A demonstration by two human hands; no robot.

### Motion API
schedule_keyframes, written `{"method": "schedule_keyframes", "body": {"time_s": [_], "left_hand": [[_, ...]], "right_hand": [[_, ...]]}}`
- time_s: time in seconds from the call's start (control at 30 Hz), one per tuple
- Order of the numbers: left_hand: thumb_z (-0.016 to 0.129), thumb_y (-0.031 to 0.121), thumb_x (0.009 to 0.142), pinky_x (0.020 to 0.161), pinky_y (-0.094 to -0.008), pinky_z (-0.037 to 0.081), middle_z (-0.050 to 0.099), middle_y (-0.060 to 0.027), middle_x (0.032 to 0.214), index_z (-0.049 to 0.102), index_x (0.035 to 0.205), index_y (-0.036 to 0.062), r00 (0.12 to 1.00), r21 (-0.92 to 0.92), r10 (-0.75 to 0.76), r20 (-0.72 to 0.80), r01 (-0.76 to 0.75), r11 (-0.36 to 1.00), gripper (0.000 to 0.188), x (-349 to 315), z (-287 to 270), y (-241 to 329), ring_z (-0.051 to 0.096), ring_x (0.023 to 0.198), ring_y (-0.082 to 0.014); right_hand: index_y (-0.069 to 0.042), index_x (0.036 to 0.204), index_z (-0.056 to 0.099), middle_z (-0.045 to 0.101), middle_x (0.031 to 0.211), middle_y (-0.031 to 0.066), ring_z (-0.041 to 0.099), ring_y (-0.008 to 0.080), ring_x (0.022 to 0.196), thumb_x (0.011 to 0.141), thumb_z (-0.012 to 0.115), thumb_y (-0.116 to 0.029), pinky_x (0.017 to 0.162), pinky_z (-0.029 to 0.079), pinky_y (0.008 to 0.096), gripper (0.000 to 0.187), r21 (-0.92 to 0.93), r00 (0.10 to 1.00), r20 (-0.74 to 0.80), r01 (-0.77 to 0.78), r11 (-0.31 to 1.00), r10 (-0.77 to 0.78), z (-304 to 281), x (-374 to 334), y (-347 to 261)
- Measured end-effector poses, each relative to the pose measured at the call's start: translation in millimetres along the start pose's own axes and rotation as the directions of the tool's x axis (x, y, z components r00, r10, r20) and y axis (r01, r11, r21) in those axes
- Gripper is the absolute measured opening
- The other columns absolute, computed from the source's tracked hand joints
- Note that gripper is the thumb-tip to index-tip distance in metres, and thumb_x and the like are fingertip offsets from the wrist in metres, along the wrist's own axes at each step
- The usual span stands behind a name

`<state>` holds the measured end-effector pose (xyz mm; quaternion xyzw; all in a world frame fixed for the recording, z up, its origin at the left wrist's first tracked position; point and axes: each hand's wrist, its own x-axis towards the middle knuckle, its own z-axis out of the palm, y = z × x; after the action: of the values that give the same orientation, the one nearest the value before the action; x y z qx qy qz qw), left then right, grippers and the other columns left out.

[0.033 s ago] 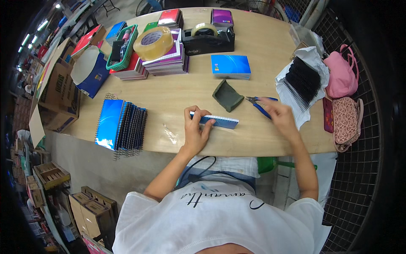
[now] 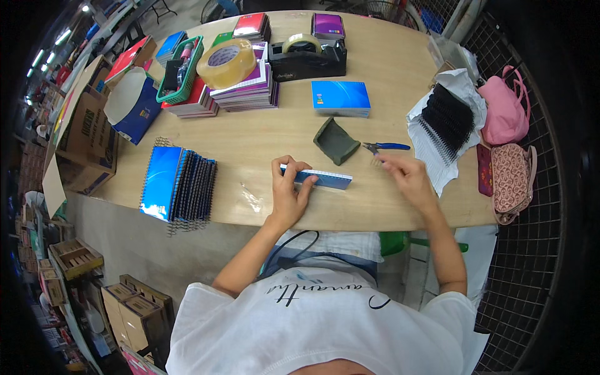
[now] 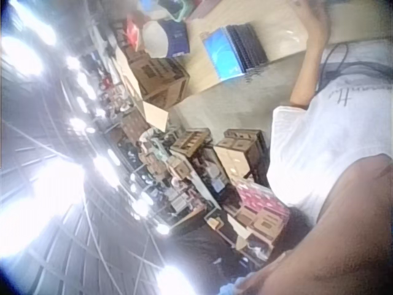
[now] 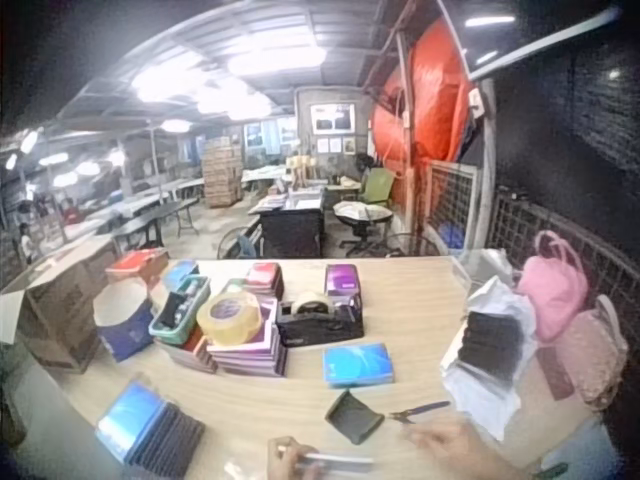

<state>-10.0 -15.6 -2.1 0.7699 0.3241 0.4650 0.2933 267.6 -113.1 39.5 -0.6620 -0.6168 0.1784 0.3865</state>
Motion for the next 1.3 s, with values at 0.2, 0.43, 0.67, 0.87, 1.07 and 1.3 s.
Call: {"method": "schedule_keyframes", "body": {"time_s": [0.2, 0.43, 0.67, 0.87, 1.07, 1.3], "left_hand": [[0.074, 0.009, 0.079, 0.08, -0.0375, 0.041, 0.052, -0.0131, 0.095, 0.062, 0.095, 0.0001, 1.0, -0.044, -0.026, -0.016, 0.025, 0.999, 0.022, 1, 0, 8, 0.046, 0.096, -0.0289], [0.075, 0.01, 0.078, 0.079, -0.0362, 0.042, 0.045, -0.0134, 0.099, 0.063, 0.096, 0.0029, 0.999, -0.025, -0.026, -0.029, 0.025, 0.999, 0.022, 2, 1, 8, 0.047, 0.093, -0.0275], [0.074, 0.012, 0.08, 0.083, -0.0349, 0.04, 0.045, -0.0114, 0.099, 0.061, 0.096, 0.004, 0.999, -0.024, -0.036, -0.028, 0.036, 0.999, 0.022, 1, 1, 7, 0.047, 0.094, -0.0253], [0.075, 0.008, 0.078, 0.081, -0.0357, 0.041, 0.045, -0.0122, 0.098, 0.062, 0.097, 0.0036, 0.999, -0.027, -0.025, -0.039, 0.024, 0.999, 0.023, 0, 2, 8, 0.046, 0.093, -0.0264], [0.075, 0.008, 0.077, 0.083, -0.0363, 0.039, 0.045, -0.0125, 0.098, 0.061, 0.096, 0.0037, 1.0, -0.013, 0.005, -0.028, -0.005, 1.0, 0.023, 1, 1, 7, 0.046, 0.095, -0.0269], [0.074, 0.008, 0.077, 0.084, -0.037, 0.039, 0.044, -0.0133, 0.099, 0.06, 0.096, 0.0031, 1.0, -0.022, -0.007, -0.027, 0.007, 1.0, 0.023, -1, 1, 8, 0.046, 0.095, -0.0274]], "right_hand": [[-0.001, 0.096, 0.071, 0.069, 0.09, 0.013, 0.064, 0.024, 0.076, 0.082, 0.065, 0.001, 0.068, 0.05, 0.0319, 0.015, 0.112, 0.999, -0.018, 0.049, 0.993, -0.047, 27, -2, -46], [-0.004, 0.09, 0.072, 0.068, 0.087, 0.0092, 0.063, 0.0245, 0.085, 0.075, 0.069, 0.002, 0.075, 0.048, 0.0349, 0.016, 0.163, 0.967, -0.049, 0.253, 0.954, -0.248, 34, 2, -45], [-0.003, 0.091, 0.071, 0.067, 0.088, 0.009, 0.062, 0.0234, 0.08, 0.077, 0.07, -0.001, 0.071, 0.047, 0.0322, 0.014, 0.178, 0.966, 0.024, 0.251, 0.952, -0.259, 31, 0, -45], [-0.004, 0.104, 0.067, 0.066, 0.092, 0.0112, 0.062, 0.0258, 0.075, 0.082, 0.068, -0.008, 0.065, 0.049, 0.0339, 0.023, 0.083, 0.98, 0.128, 0.144, 0.986, -0.154, 29, -2, -55], [-0.006, 0.102, 0.064, 0.063, 0.091, 0.0136, 0.064, 0.0302, 0.078, 0.081, 0.07, -0.015, 0.064, 0.049, 0.0394, 0.023, -0.106, 0.97, 0.095, 0.235, 0.966, -0.226, 41, -1, -68], [-0.004, 0.102, 0.064, 0.061, 0.1, 0.0134, 0.063, 0.0344, 0.081, 0.083, 0.069, -0.025, 0.067, 0.05, 0.0404, 0.028, -0.254, 0.955, 0.055, 0.294, 0.921, -0.29, 48, 0, -68]]}}
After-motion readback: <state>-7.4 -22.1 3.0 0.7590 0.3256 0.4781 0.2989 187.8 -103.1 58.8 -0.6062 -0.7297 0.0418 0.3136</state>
